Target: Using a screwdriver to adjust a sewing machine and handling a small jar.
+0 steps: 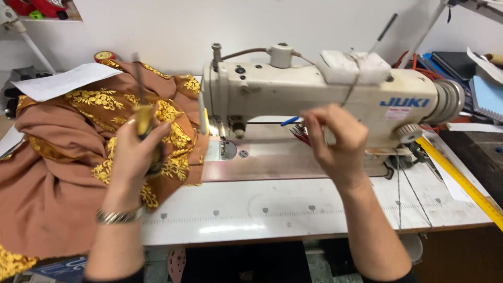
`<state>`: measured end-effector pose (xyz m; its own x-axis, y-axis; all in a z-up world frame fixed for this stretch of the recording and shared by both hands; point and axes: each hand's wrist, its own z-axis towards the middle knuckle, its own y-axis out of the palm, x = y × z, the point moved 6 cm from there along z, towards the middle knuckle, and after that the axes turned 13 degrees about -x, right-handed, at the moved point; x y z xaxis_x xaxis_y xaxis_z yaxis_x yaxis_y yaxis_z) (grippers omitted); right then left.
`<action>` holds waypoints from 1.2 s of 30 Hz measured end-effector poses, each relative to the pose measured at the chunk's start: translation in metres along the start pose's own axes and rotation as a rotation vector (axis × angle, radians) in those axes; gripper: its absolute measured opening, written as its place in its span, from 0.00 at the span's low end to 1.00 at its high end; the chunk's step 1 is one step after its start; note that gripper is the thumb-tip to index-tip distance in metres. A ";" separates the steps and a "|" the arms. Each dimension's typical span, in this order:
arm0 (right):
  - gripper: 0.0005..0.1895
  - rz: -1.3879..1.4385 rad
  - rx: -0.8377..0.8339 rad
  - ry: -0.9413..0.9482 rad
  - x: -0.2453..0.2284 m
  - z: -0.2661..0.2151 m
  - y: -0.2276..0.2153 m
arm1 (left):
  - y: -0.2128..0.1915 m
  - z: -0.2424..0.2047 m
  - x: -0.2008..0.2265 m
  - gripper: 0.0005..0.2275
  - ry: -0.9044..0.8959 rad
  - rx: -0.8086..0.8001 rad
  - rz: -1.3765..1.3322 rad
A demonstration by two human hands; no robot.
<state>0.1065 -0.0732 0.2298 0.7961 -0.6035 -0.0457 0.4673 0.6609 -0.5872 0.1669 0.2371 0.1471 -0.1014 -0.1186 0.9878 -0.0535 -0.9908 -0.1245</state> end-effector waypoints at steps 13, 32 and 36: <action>0.15 -0.529 -0.525 0.340 0.078 0.110 0.067 | 0.018 0.089 -0.038 0.12 -0.034 -0.059 -0.274; 0.06 -0.525 -0.264 0.115 0.069 0.085 0.067 | 0.028 0.113 -0.047 0.11 0.051 -0.161 -0.477; 0.06 -0.509 -0.251 0.109 0.068 0.084 0.066 | 0.032 0.115 -0.050 0.12 0.071 -0.182 -0.518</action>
<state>0.2235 -0.0328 0.2552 0.4446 -0.8689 0.2175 0.6650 0.1575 -0.7300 0.2848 0.2037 0.1049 -0.0829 0.3920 0.9162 -0.2846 -0.8904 0.3552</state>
